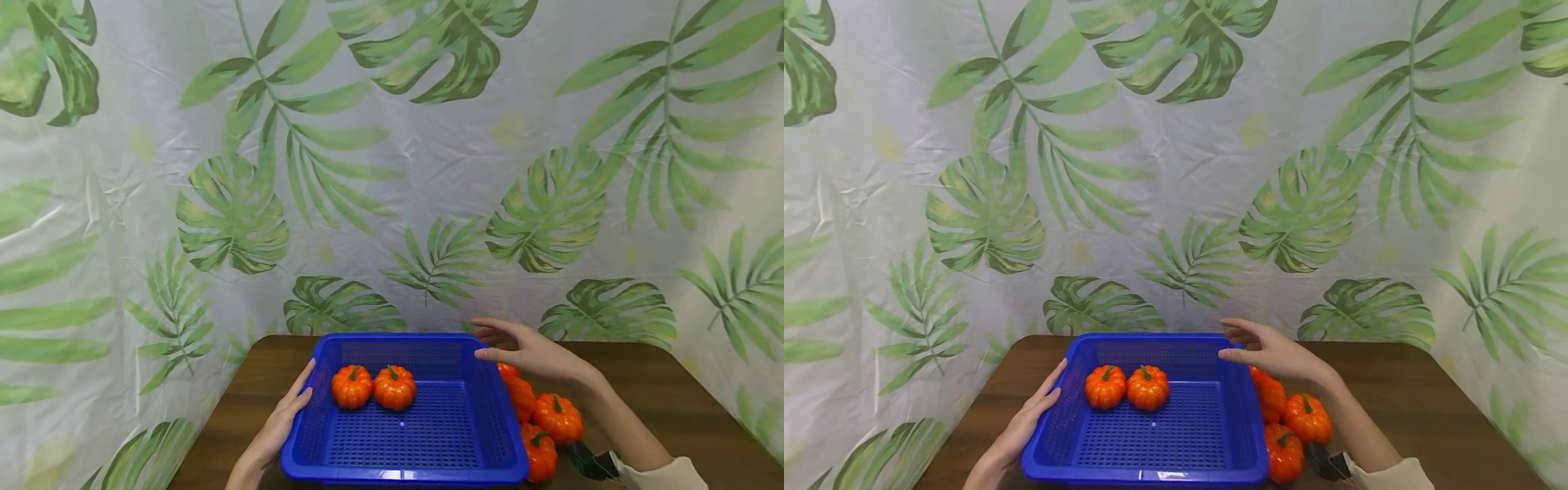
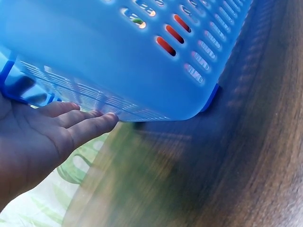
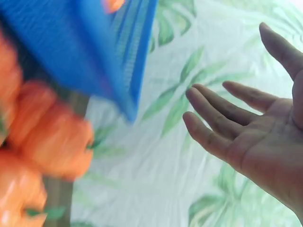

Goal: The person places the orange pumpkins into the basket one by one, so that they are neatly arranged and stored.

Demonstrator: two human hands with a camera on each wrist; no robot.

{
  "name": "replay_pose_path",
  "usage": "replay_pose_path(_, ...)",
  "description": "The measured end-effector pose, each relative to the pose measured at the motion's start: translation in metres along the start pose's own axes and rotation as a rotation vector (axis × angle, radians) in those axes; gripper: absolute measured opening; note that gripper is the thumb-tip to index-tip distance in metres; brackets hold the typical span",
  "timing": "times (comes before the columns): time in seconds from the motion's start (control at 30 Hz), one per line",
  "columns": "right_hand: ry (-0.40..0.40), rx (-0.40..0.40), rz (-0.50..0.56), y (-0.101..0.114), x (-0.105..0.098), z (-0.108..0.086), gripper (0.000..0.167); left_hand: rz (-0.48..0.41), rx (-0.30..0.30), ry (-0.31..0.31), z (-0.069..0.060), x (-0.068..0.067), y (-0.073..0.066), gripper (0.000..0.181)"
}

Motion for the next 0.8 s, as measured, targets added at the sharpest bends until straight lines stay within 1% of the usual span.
replay_pose_path(0.07, -0.019, -0.002, 0.002, -0.011, -0.009, -0.011, 0.070, -0.007, -0.005, 0.006, 0.000, 0.000, 0.000, 0.062)
replay_pose_path(0.13, -0.043, -0.028, -0.020, -0.023, -0.018, -0.022, 0.069, -0.012, -0.007, 0.015, -0.001, 0.000, 0.000, 0.062)
replay_pose_path(0.2, -0.080, -0.069, -0.081, -0.037, -0.027, -0.032, 0.067, -0.012, -0.006, 0.021, -0.001, 0.000, 0.000, 0.063)
replay_pose_path(0.23, -0.110, -0.088, -0.132, -0.044, -0.031, -0.038, 0.067, -0.011, -0.006, 0.021, -0.001, 0.000, 0.000, 0.063)
replay_pose_path(0.33, -0.180, -0.123, -0.237, -0.064, -0.040, -0.054, 0.064, -0.001, -0.004, 0.021, -0.001, 0.000, -0.001, 0.064)
replay_pose_path(0.37, -0.198, -0.128, -0.263, -0.071, -0.043, -0.059, 0.064, 0.003, -0.003, 0.019, -0.001, 0.001, -0.001, 0.064)
replay_pose_path(0.47, -0.233, -0.096, -0.293, -0.092, -0.046, -0.072, 0.063, 0.007, -0.009, 0.013, -0.001, 0.001, -0.001, 0.063)
replay_pose_path(0.6, -0.216, -0.056, -0.281, -0.119, -0.045, -0.082, 0.063, 0.008, -0.015, 0.000, -0.001, 0.001, -0.001, 0.062)
replay_pose_path(0.7, -0.170, -0.092, -0.230, -0.136, -0.044, -0.086, 0.063, 0.012, -0.014, -0.004, 0.000, 0.000, -0.001, 0.061)
replay_pose_path(0.8, -0.148, -0.142, -0.180, -0.148, -0.042, -0.088, 0.062, 0.013, -0.011, -0.002, 0.000, 0.001, -0.001, 0.061)
Point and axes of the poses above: each hand's wrist, its own z-axis towards the middle knuckle, its own x-axis out of the palm, y = z × x, the point moved 5 cm from there along z, towards the middle knuckle, and after that the axes turned 8 degrees about -y, right-handed, at the moved point
